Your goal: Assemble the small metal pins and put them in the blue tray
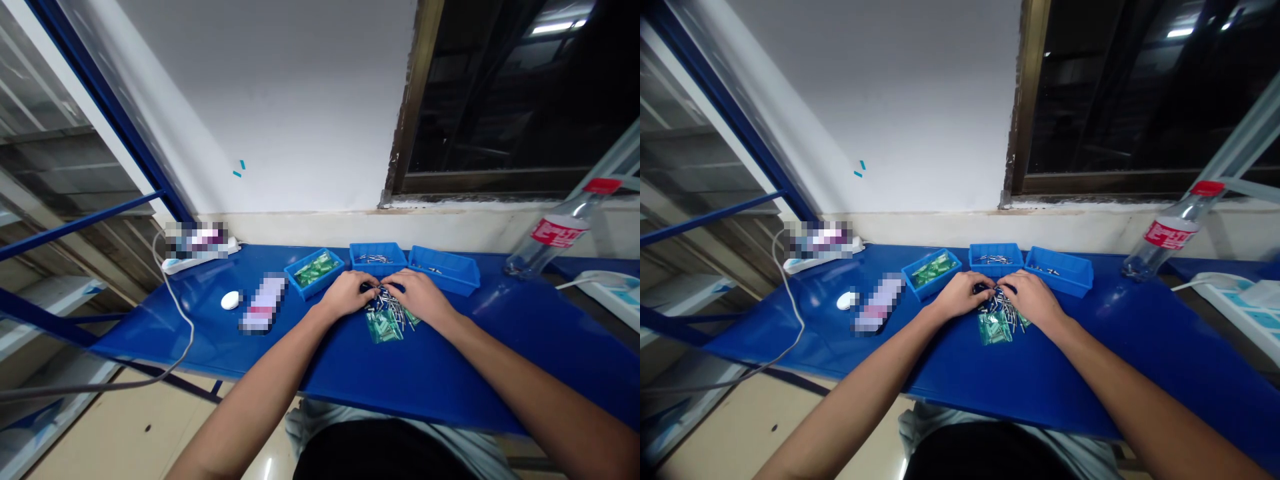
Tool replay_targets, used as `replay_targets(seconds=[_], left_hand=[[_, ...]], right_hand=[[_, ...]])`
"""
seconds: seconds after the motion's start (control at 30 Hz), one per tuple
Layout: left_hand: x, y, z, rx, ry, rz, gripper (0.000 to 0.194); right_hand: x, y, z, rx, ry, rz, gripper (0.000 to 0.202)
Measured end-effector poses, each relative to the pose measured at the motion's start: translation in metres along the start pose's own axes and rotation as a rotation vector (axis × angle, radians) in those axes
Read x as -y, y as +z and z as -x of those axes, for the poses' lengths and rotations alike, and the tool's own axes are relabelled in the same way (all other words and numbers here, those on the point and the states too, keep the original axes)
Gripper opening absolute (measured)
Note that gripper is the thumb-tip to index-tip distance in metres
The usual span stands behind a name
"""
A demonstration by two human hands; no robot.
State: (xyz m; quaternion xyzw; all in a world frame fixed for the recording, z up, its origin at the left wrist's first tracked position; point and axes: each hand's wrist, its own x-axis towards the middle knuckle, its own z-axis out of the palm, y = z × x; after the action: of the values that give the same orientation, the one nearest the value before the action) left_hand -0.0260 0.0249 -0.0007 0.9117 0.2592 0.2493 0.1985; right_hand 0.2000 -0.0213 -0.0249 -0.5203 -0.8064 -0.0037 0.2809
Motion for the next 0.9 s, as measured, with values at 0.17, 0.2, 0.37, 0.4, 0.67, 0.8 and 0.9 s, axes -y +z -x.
replay_targets(seconds=[0.17,0.2,0.37,0.4,0.67,0.8,0.9], left_hand=[[0.001,0.002,0.0,0.002,0.002,0.0,0.023],[0.001,0.002,0.0,0.002,0.0,-0.001,0.023],[-0.002,0.001,0.0,-0.001,-0.01,-0.004,0.022],[-0.003,0.0,0.0,-0.006,-0.011,-0.002,0.022],[-0.012,-0.004,0.0,-0.058,-0.029,0.061,0.028],[-0.017,-0.006,0.0,-0.063,-0.02,0.09,0.026],[-0.018,-0.008,0.0,-0.091,-0.052,0.105,0.025]], right_hand=[[-0.002,0.0,-0.001,-0.001,-0.003,0.009,0.021],[-0.003,0.0,-0.001,-0.002,-0.003,0.005,0.021],[0.0,-0.004,-0.001,-0.047,0.047,-0.068,0.016],[0.003,-0.006,-0.001,-0.066,0.059,-0.089,0.015],[0.023,-0.017,-0.002,-0.201,0.134,-0.192,0.019],[0.026,-0.016,0.0,-0.225,0.123,-0.266,0.018],[0.029,-0.016,0.0,-0.255,0.133,-0.336,0.018]])
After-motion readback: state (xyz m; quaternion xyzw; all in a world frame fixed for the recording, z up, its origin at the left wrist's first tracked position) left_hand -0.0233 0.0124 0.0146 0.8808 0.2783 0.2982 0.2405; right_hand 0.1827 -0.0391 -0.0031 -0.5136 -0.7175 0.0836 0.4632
